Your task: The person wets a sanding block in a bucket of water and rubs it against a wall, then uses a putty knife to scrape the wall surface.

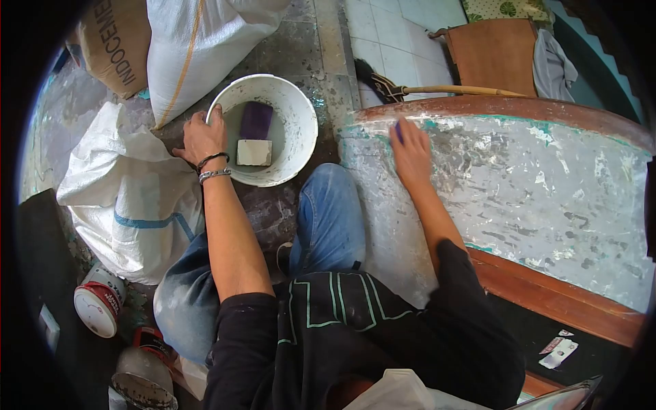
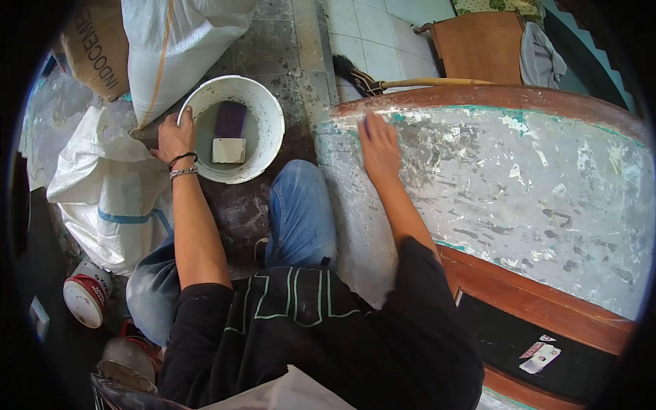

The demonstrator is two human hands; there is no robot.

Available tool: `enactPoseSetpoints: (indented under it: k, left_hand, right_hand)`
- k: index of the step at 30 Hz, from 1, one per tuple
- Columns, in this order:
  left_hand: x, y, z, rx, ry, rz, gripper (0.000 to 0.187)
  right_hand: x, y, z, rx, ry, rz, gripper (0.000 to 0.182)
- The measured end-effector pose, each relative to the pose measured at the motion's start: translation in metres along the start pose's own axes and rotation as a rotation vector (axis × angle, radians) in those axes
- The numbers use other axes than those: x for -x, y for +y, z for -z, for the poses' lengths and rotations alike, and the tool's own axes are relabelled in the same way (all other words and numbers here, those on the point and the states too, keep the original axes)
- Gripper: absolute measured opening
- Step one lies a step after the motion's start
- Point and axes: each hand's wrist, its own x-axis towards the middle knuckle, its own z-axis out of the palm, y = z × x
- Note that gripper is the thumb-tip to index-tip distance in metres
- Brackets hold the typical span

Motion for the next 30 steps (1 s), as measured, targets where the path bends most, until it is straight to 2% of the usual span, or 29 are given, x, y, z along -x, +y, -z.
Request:
enactPoseSetpoints:
  k: [2,5,8,11,14,16,17,19,22,23,24,25,27,29,30]
  left_hand:
    - [0.003,-0.003,-0.002,0.005,-0.024,0.006,0.052]
    - [-0.001,-0.002,-0.005,0.0,-0.008,-0.017,0.053]
    - [-0.003,-0.006,-0.007,-0.009,0.019,-0.013,0.053]
    - [-0.003,-0.002,-0.003,0.019,-0.032,-0.006,0.053]
    - [-0.002,-0.005,-0.006,0.036,-0.013,0.031,0.054]
    - [-0.002,-0.005,-0.004,0.048,-0.06,0.011,0.053]
    - [-0.002,-0.006,-0.005,0.046,-0.06,0.017,0.053]
    - [-0.002,-0.007,-0.006,0.083,-0.036,-0.006,0.052]
    - [-0.004,-0.008,-0.01,0.081,-0.034,0.004,0.052]
    - [-0.003,-0.008,-0.009,0.08,-0.035,0.001,0.052]
    - [-0.004,-0.007,-0.009,0.075,-0.051,0.004,0.052]
    - [-0.004,-0.007,-0.007,0.07,-0.065,0.011,0.051]
    - [-0.006,-0.008,-0.004,0.097,-0.035,0.01,0.052]
    - [-0.001,-0.011,-0.006,0.095,-0.063,-0.015,0.052]
    - [-0.004,-0.009,-0.004,0.103,-0.084,-0.009,0.052]
  right_hand:
    - [0.047,0.003,0.044,0.053,-0.014,-0.109,0.042]
    - [0.049,0.002,0.063,0.132,-0.051,-0.189,0.044]
    - [-0.008,0.001,0.009,0.046,0.044,-0.09,0.037]
    - [-0.036,-0.004,-0.02,0.075,-0.017,0.009,0.037]
    - [0.02,0.009,0.037,-0.002,-0.074,-0.047,0.039]
    - [0.059,0.013,0.072,0.112,-0.066,-0.163,0.042]
    - [0.051,0.015,0.082,0.11,-0.068,-0.157,0.042]
    - [0.04,0.014,0.098,0.161,0.002,-0.283,0.045]
    - [0.01,0.001,0.021,0.131,0.095,-0.24,0.033]
    - [0.015,-0.012,-0.033,0.058,0.02,-0.206,0.032]
    - [-0.008,-0.048,-0.025,-0.342,-0.341,-0.484,0.034]
    - [0.028,-0.048,-0.106,0.084,-0.098,0.143,0.034]
    - [0.016,-0.058,-0.099,0.001,-0.098,0.114,0.034]
    - [0.026,-0.036,-0.07,-0.187,-0.041,-0.237,0.034]
    - [0.017,-0.016,-0.027,-0.085,-0.051,-0.265,0.035]
